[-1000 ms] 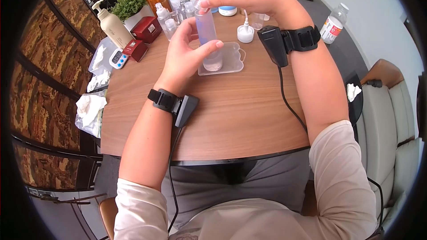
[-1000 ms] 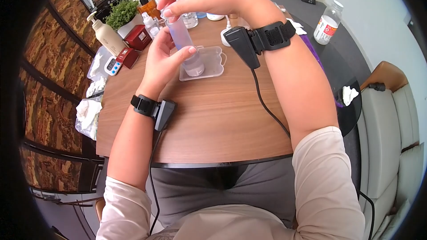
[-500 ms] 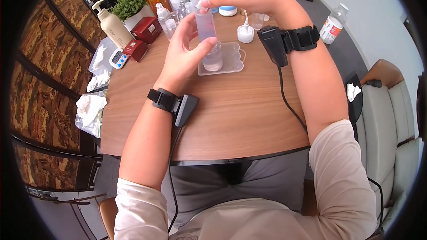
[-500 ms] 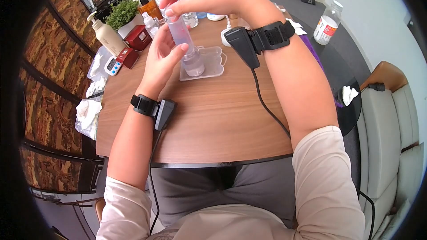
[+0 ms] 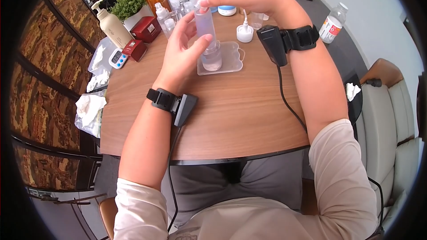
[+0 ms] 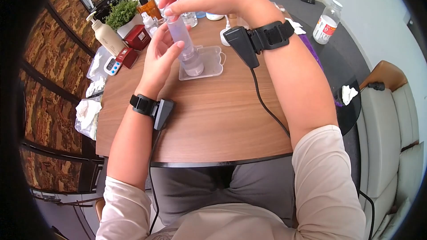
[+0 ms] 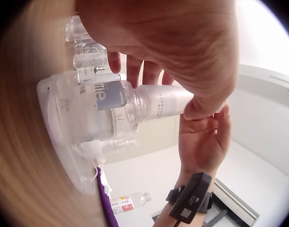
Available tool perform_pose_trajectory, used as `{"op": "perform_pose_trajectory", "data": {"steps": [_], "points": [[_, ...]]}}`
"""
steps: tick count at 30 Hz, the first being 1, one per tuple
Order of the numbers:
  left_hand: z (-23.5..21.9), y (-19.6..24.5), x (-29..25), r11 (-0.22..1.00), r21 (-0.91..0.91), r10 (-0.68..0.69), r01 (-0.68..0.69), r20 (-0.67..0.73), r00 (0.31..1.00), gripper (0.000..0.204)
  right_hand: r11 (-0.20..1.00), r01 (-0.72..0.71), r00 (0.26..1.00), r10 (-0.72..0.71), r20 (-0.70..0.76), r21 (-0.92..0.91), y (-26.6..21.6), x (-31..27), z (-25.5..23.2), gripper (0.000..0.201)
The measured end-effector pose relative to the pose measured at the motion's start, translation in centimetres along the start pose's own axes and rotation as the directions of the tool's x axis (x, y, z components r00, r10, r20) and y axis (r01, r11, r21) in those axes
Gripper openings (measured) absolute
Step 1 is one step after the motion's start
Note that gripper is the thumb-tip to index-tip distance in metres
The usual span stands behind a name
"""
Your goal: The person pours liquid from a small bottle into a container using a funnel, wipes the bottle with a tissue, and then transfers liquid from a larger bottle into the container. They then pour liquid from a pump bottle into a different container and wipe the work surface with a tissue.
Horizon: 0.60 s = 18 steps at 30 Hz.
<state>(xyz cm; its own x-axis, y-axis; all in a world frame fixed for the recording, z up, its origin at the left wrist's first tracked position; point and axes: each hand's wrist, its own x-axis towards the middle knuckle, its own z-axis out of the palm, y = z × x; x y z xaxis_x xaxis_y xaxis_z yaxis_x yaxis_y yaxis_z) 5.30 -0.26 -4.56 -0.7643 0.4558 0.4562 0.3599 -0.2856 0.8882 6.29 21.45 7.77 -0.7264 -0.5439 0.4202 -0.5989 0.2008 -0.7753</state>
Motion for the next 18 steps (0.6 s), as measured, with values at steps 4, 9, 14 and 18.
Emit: {"op": "perform_pose_trajectory", "data": {"steps": [4,9,14,18], "points": [[-0.3,-0.3,0.3,0.98,0.198,0.038,-0.032,-0.028,0.999,0.067,0.997,0.001,1.0,-0.002,-0.014,-0.072,-0.3,0.0,0.1,0.03],[0.1,0.0,0.1,1.0,0.011,0.001,-0.001,-0.021,1.0,0.061,0.999,-0.028,1.0,0.028,0.004,-0.031,-0.4,-0.1,-0.1,0.03],[0.3,0.1,0.1,0.991,0.131,0.001,0.003,-0.033,0.999,0.051,0.999,0.02,1.0,-0.02,0.003,-0.039,0.2,0.1,-0.1,0.029],[0.3,0.2,0.2,0.997,0.073,-0.006,0.009,-0.037,0.999,0.046,0.998,0.064,0.998,-0.064,-0.028,-0.01,-0.1,0.0,-0.2,0.026]]}}
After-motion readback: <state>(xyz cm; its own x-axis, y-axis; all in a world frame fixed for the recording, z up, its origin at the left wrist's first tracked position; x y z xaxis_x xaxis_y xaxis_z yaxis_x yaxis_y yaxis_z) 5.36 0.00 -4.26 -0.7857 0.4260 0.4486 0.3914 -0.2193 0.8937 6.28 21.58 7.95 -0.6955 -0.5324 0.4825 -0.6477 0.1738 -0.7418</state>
